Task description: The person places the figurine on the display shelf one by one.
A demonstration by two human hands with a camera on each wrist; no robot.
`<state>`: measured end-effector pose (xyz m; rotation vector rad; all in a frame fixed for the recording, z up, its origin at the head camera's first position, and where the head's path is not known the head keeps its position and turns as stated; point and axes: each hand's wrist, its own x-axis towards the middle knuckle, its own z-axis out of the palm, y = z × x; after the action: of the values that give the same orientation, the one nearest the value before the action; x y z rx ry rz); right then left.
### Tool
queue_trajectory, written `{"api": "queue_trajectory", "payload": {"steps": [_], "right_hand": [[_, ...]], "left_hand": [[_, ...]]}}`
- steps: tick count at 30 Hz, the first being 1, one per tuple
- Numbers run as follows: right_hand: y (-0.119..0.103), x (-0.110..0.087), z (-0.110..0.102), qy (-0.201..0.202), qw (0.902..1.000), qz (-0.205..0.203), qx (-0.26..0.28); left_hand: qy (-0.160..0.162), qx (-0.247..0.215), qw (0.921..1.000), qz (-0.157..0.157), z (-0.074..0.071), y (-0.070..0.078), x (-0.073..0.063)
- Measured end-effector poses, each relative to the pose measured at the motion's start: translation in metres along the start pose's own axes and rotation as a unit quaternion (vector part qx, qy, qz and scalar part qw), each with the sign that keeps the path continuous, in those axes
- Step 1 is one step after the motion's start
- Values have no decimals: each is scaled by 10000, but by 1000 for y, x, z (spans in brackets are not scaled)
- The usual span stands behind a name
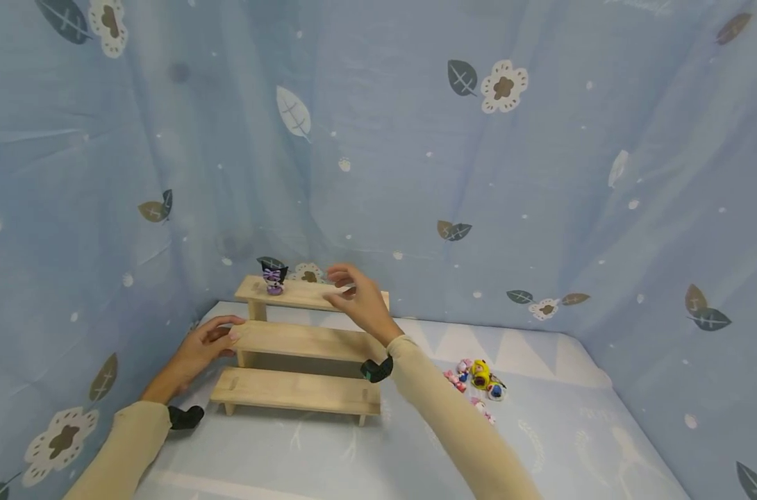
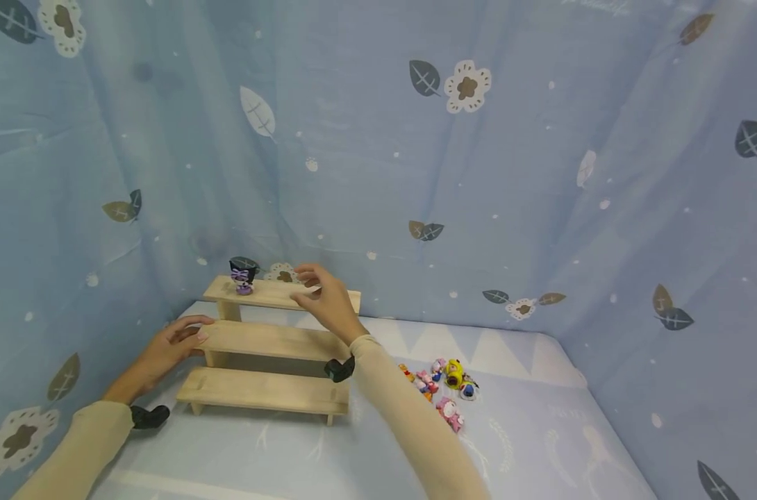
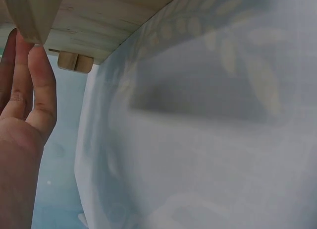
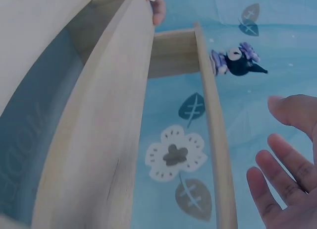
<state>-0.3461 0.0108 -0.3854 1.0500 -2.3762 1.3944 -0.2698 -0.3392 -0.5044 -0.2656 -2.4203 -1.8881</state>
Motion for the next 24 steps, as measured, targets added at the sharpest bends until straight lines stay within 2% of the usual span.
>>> {"api": "queue_trajectory", "payload": {"steps": [4,10,19,24], "right_hand": [[5,-10,-16,111,9998,-133,-33],[9,-29,-39,243,9997,23,-61],[25,-55,-64,823,9966,-55,70],[34,-74,-78,897,9956,105,-247]], "left_hand": [[-45,-38,10000,6,-3,-1,0],[-72,237,9997,-56,-6,-1,-2],[77,154,9997,-185,-2,-1,-3],[53,92,9997,-217,2,-1,0]]}}
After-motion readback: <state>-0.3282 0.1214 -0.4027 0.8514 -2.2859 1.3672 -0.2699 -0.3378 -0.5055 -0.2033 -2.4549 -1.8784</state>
